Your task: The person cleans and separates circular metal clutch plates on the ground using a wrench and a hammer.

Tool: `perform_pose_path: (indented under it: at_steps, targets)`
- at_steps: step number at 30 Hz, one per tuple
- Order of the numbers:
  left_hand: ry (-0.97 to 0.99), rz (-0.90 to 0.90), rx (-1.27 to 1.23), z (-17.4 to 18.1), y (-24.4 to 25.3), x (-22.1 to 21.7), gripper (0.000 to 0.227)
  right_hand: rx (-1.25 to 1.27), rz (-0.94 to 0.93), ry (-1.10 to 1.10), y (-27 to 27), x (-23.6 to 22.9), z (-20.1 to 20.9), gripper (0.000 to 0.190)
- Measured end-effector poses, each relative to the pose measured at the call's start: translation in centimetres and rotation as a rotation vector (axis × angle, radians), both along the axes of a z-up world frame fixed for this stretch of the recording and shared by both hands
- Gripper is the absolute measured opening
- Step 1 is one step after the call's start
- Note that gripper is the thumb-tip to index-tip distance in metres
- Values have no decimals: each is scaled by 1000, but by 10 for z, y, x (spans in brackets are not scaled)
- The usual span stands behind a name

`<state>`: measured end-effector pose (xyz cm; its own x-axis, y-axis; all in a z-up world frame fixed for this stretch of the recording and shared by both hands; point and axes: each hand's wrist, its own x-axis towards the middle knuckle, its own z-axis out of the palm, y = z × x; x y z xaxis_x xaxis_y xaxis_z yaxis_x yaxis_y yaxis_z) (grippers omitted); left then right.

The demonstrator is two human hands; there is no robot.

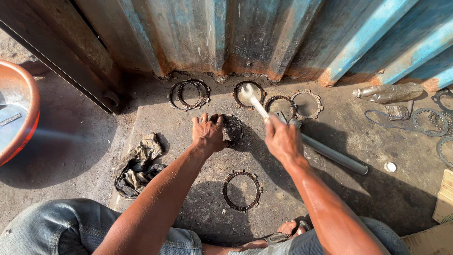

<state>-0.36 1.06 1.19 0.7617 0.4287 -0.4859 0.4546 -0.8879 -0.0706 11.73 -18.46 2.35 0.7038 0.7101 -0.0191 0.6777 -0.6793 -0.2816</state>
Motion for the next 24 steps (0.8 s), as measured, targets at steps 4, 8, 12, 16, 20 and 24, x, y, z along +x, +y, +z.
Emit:
perform_pose_path:
  at_steps: [4,8,12,16,20,24]
  targets:
    - [-32,-23,37,-1,2,-1,94,-209,31,112,3,-1,1,31]
    - [0,-30,18,-12,1,0,100,56,-56,137,-2,2,-9,34]
    - [-95,-1,-3,-14,3,-3,105,68,-41,125,-1,0,-20,35]
    - [-35,-4,-2,-9,3,-5,100,-252,55,201,-1,6,-19,31]
    - [-13,10,-38,-8,4,-3,104,161,-64,173,-2,9,-17,34]
    - [-38,5,-35,-11,5,-4,104,13,-67,179,2,-1,-11,35]
